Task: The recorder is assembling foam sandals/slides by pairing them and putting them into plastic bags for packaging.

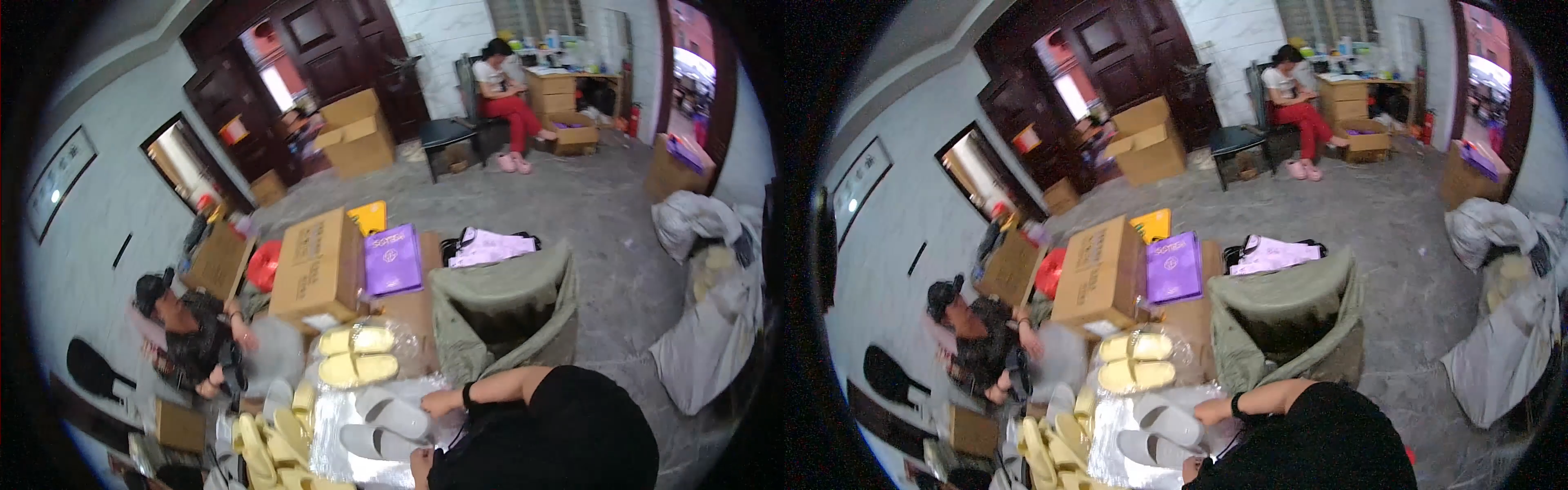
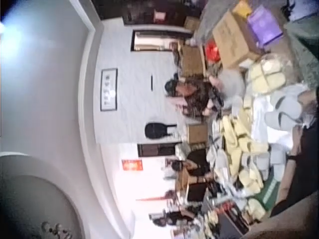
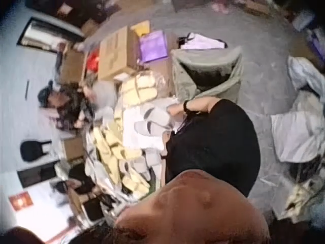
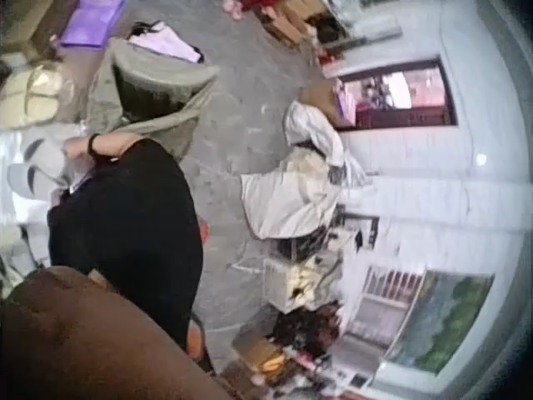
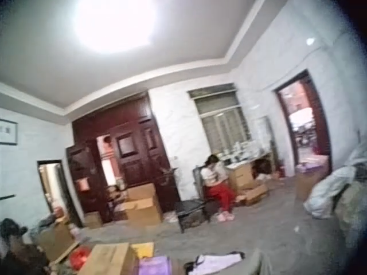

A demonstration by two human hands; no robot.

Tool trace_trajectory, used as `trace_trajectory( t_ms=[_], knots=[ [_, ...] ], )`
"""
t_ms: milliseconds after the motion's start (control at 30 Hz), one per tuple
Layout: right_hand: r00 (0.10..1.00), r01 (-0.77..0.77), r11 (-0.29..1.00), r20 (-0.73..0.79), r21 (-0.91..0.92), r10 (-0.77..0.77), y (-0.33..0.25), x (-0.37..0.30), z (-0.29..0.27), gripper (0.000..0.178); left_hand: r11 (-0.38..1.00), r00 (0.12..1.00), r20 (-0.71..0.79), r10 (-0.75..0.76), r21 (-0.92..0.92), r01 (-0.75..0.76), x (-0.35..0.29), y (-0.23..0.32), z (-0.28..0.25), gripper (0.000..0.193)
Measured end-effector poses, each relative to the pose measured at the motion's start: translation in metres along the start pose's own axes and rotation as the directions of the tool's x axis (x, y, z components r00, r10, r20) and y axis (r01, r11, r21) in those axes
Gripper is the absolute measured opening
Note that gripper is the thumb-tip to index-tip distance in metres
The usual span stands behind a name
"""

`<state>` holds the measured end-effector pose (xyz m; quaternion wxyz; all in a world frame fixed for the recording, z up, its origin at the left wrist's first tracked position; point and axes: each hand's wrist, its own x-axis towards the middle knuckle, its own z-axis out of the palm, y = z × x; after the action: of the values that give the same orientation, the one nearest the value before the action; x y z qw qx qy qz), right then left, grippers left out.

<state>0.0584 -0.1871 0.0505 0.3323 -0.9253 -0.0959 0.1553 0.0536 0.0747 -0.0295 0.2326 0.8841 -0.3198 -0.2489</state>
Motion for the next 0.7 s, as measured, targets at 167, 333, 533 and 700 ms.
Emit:
trace_trajectory(
  t_ms=[167,333,533,700],
  knots=[
    [0.993,-0.082,0.995,-0.086,0.049,0.086,-0.005,0.007,0.011,0.032,0.981,0.988,0.015,0.156,0.117,-0.157,0.035,0.0,0.004,0.027],
    [0.971,0.021,0.929,-0.229,0.37,0.069,-0.004,0.01,0.036,0.032,0.939,0.962,-0.025,0.271,0.227,-0.258,0.036,-0.001,0.0,0.028],
    [0.968,0.044,0.61,-0.185,0.791,0.17,0.002,0.027,0.058,0.045,0.879,0.916,-0.092,0.391,0.332,-0.342,0.019,0.0,0.007,0.029],
    [0.898,0.035,0.825,-0.381,0.563,0.221,-0.013,0.018,0.065,0.053,0.816,0.859,-0.156,0.487,0.432,-0.384,0.014,-0.003,0.007,0.03]
  ],
)
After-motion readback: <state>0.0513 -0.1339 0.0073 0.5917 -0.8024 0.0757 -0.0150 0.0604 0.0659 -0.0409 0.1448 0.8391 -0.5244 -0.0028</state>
